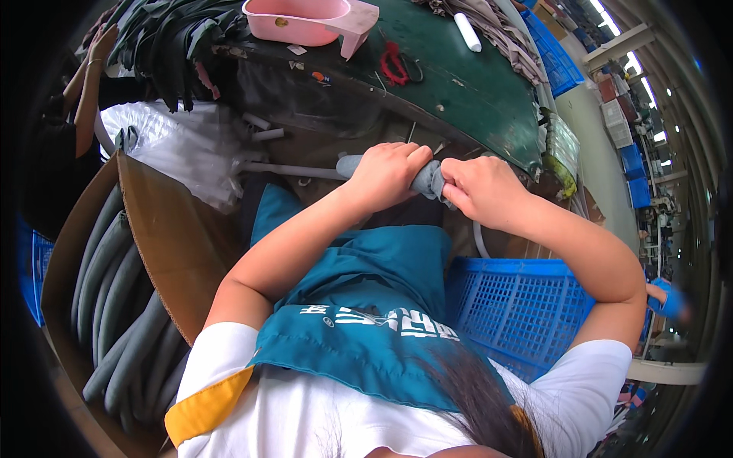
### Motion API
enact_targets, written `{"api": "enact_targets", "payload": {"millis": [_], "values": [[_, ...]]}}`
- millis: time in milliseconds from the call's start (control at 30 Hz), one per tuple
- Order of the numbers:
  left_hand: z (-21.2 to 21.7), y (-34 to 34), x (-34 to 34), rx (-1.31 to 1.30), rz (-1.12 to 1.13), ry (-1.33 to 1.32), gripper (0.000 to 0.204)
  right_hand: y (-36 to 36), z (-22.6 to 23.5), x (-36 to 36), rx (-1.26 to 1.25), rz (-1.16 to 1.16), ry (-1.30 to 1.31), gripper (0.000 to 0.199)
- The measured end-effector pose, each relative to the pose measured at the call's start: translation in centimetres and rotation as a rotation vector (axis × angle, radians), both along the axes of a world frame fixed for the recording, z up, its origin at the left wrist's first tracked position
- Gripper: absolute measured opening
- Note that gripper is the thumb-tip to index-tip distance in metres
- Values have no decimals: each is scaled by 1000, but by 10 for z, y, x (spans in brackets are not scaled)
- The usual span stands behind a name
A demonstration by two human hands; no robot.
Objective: The person slides gray foam sleeves onto white cylindrical cores, trims the foam with scissors, and places the finished rollers into a cardboard box. The person repeats this process for multiple units.
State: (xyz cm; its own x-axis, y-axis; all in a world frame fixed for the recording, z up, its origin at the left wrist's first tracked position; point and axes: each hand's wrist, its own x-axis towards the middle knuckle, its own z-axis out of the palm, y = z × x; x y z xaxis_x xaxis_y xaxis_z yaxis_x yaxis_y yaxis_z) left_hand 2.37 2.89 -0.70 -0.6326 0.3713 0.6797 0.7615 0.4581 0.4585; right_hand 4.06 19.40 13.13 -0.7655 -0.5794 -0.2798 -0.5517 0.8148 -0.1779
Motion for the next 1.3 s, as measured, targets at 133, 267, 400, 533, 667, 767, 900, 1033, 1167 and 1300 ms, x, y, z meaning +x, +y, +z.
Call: {"api": "enact_targets", "payload": {"millis": [133,267,400,533,667,767,900,1033,1167,1300], "values": [[-3,0,0,-45,-7,11,39,-1,0,-2,79,-39,-86,22],[-9,4,1,-27,-17,41,32,1,-5,-6,129,-97,-203,27],[-13,7,2,-7,-58,-37,34,6,-15,-9,-22,-175,-349,25],[-20,5,-6,63,-100,-50,34,18,-28,-10,-345,-305,-670,21],[-36,14,-22,132,-46,-38,33,16,-26,-1,-632,-624,-790,23],[-42,19,-28,140,6,-29,34,19,-25,3,-731,-670,-738,27],[-48,13,-36,164,50,-56,33,18,-12,12,-795,-683,-693,29],[-65,-14,-36,83,130,-99,37,12,6,23,-733,-591,-664,30],[-48,-7,-22,134,110,-118,47,5,17,13,-567,-321,-500,32],[12,-3,2,459,-159,-96,67,-16,20,-3,-721,-203,-405,32]]}}
